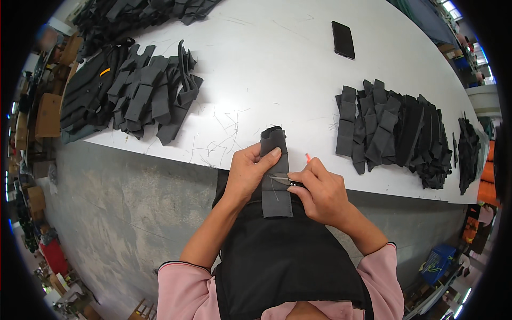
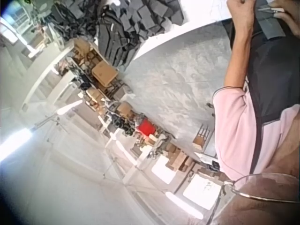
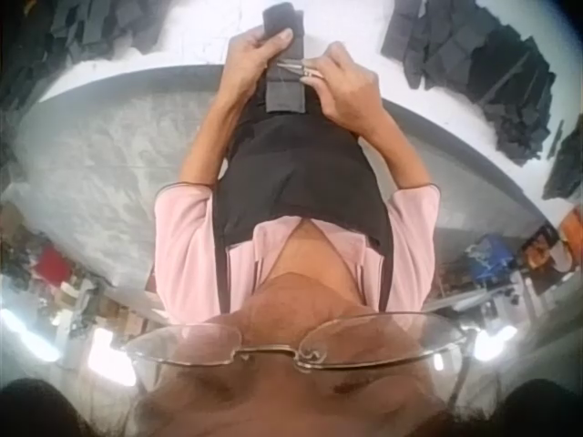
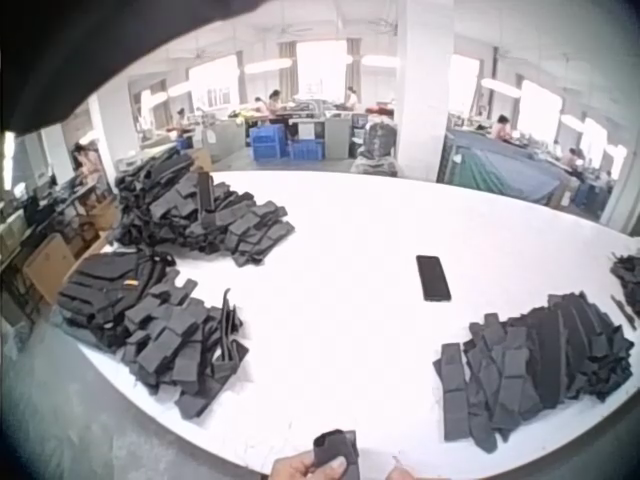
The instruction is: Trimming excess thread or small edges from black fabric pieces using small nippers or snips.
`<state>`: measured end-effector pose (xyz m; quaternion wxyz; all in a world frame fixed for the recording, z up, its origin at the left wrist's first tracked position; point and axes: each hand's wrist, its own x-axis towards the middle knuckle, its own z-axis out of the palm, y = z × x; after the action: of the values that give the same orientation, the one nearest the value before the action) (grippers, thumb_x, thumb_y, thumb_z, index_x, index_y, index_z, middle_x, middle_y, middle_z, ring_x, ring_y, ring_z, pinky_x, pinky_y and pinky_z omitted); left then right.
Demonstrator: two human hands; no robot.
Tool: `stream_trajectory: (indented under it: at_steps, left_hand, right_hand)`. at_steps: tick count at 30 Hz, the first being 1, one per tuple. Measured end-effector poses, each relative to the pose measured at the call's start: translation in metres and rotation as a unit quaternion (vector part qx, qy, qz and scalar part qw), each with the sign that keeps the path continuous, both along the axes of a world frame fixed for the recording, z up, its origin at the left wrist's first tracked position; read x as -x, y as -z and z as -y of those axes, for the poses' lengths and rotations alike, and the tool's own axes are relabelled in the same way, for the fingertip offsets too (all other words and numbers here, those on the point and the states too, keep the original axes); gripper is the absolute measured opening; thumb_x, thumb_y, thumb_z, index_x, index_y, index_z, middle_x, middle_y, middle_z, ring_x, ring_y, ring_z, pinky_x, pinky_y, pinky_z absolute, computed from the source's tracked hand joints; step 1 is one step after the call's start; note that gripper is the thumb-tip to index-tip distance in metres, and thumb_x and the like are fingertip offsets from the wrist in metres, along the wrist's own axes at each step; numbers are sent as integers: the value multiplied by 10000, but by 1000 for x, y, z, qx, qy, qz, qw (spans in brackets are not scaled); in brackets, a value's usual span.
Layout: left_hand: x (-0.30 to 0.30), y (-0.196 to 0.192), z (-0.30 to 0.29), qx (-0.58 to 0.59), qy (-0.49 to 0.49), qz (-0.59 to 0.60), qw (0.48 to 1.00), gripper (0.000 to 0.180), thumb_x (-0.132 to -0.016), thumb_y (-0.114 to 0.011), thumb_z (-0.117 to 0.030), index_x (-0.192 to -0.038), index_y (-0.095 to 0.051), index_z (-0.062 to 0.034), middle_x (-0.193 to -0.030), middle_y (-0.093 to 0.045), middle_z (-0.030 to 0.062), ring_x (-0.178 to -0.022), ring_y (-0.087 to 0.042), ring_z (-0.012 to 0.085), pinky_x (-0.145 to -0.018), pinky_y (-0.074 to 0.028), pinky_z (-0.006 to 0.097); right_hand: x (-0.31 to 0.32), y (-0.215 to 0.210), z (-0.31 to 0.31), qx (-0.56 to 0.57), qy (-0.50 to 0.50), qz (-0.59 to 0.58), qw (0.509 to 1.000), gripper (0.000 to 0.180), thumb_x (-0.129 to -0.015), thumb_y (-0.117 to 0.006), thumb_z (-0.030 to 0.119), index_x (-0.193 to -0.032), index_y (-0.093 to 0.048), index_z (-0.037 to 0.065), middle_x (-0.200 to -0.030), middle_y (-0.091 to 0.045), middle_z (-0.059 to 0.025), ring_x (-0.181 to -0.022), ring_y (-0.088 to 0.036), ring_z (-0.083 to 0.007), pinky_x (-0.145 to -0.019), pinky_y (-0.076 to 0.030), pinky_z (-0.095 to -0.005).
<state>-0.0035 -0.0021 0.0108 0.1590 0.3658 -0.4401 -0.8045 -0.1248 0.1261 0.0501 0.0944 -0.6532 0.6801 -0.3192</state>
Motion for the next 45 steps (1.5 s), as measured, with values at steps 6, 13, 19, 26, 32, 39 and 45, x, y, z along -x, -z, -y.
stream_trajectory:
  at_steps: [6,13,19,26,32,39,45]
  left_hand:
    - [-2,3,1,-3,6,8,1000,215,-870,-628,-173,-948,-646,27,-778,-635,19,-668,-551,46,-576,-451,201]
    - [-2,6,1,-8,8,8,1000,212,-866,-630,-164,-944,-648,32,-785,-643,28,-669,-556,49,-573,-453,200]
    - [-4,10,3,3,27,39,999,210,-861,-635,-158,-933,-648,38,-769,-647,29,-656,-553,48,-569,-450,201]
    - [-4,11,5,4,43,60,997,202,-858,-635,-154,-918,-652,38,-766,-649,31,-646,-552,52,-561,-448,208]
    - [0,9,5,-5,41,59,997,207,-854,-641,-160,-912,-653,39,-765,-648,30,-643,-550,49,-557,-443,204]
    - [-2,11,3,-20,31,12,999,204,-860,-643,-169,-915,-653,28,-777,-635,18,-660,-538,45,-576,-436,197]
    - [-33,22,23,25,93,19,995,201,-840,-670,-194,-937,-662,-18,-857,-639,1,-802,-547,77,-708,-453,247]
  right_hand:
    - [-4,-3,1,-8,-5,-27,1000,260,-679,-716,85,-909,-599,48,-812,-466,-71,-581,-568,-203,-494,-444,-309]
    - [-5,3,1,-35,28,79,996,229,-690,-706,16,-906,-632,29,-749,-481,-85,-559,-526,-224,-507,-435,-287]
    - [-11,16,-1,-43,69,248,965,193,-722,-683,-3,-908,-633,4,-751,-474,-89,-567,-506,-188,-503,-421,-275]
    - [-8,23,-4,-88,85,349,929,146,-767,-653,13,-895,-588,-11,-813,-495,-69,-611,-559,-143,-558,-467,-248]
    - [-8,19,-9,-98,112,492,858,128,-783,-625,-17,-897,-567,-19,-847,-510,-46,-685,-568,-106,-594,-464,-230]
    - [-10,12,-2,-81,70,284,953,201,-746,-642,-31,-924,-560,12,-833,-494,-53,-709,-571,-162,-638,-484,-267]
    - [18,54,-24,-131,162,493,845,264,-748,-680,16,-988,-573,39,-746,-445,11,-648,-457,-88,-605,-406,-244]
